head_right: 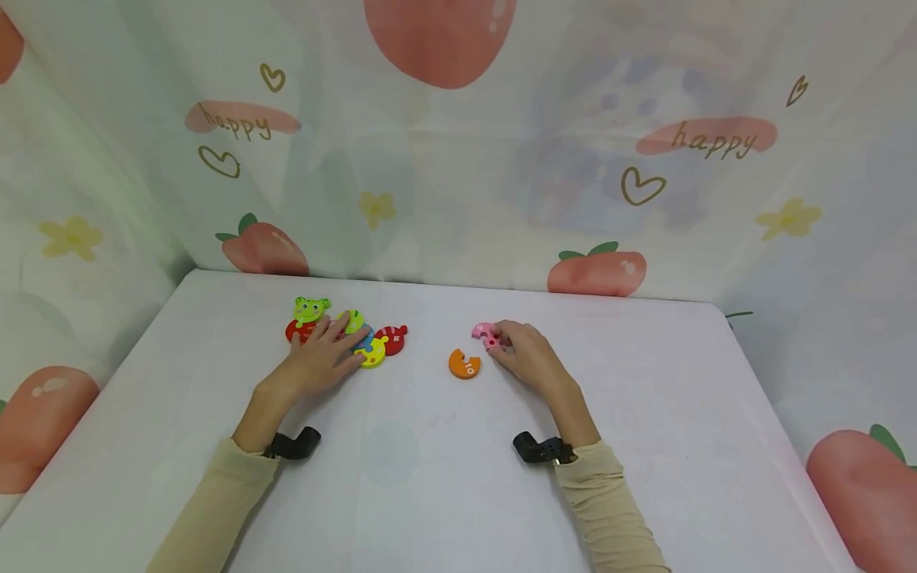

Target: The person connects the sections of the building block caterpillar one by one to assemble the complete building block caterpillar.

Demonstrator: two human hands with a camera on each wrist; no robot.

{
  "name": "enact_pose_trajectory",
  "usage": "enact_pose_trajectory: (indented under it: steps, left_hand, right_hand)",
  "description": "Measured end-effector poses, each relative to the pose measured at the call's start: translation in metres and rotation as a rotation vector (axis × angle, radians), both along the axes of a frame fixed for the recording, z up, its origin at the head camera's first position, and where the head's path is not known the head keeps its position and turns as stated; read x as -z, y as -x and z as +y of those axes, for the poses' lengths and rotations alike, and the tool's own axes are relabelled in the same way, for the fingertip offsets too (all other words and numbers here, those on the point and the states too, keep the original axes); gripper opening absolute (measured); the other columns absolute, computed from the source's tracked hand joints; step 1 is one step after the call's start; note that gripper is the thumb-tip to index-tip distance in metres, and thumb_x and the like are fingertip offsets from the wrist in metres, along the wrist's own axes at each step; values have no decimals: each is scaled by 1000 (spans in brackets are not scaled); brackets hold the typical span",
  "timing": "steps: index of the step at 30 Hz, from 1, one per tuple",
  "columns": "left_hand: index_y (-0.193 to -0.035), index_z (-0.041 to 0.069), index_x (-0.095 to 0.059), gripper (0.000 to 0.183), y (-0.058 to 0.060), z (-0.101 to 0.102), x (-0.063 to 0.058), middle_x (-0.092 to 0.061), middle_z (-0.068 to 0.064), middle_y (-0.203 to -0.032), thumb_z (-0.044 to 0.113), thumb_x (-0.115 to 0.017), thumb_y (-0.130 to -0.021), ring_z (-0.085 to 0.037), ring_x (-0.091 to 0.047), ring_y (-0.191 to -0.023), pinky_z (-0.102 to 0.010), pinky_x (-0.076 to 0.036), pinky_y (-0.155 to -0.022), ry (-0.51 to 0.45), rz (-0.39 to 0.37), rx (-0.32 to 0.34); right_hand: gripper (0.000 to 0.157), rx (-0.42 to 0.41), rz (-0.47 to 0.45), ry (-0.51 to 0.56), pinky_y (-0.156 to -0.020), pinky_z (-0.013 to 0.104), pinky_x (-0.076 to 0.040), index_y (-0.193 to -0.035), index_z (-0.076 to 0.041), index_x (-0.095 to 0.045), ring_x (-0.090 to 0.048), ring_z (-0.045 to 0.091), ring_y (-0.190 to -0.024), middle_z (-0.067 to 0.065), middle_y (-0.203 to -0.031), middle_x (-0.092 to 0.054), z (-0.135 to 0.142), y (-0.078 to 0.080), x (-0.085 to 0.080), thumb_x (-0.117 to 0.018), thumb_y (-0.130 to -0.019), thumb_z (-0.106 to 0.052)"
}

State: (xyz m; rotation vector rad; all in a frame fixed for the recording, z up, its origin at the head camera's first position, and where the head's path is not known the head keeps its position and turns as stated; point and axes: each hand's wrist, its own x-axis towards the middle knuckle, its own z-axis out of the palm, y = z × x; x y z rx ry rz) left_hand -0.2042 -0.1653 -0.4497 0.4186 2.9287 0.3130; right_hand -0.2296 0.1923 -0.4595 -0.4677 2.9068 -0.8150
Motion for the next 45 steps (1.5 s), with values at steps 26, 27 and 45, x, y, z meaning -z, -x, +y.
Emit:
enact_pose_trajectory:
  steps: [26, 27, 45]
  left_hand:
    - [-153, 29, -29, 64, -2, 8, 6, -14, -10, -164, 54, -45, -96, -43, -6, -151, -79, -9, -107, 19, -10, -36]
    - [-153, 29, -29, 65, -2, 9, 6, -15, -10, -164, 55, -45, -96, -43, -6, -151, -79, -9, -107, 20, -7, -40]
    - [-155, 31, -21, 66, -3, 12, 5, -9, -10, -165, 56, -42, -97, -43, 0, -151, -78, -6, -109, 81, -47, -42]
  right_hand:
    - [44, 0, 10, -2, -96, 48, -51, -131, -4, -57, -58, 29, -103, 15, -114, -66, -1, 0, 1, -66, -93, -23]
    - [44, -1, 8, -4, -96, 48, -51, -131, -4, -57, -58, 29, -103, 15, -114, -66, -1, 0, 1, -65, -93, -24]
    - [44, 15, -22, -9, -97, 48, -50, -132, -5, -56, -57, 28, -104, 14, -115, -65, -2, -1, -1, -65, -93, -24]
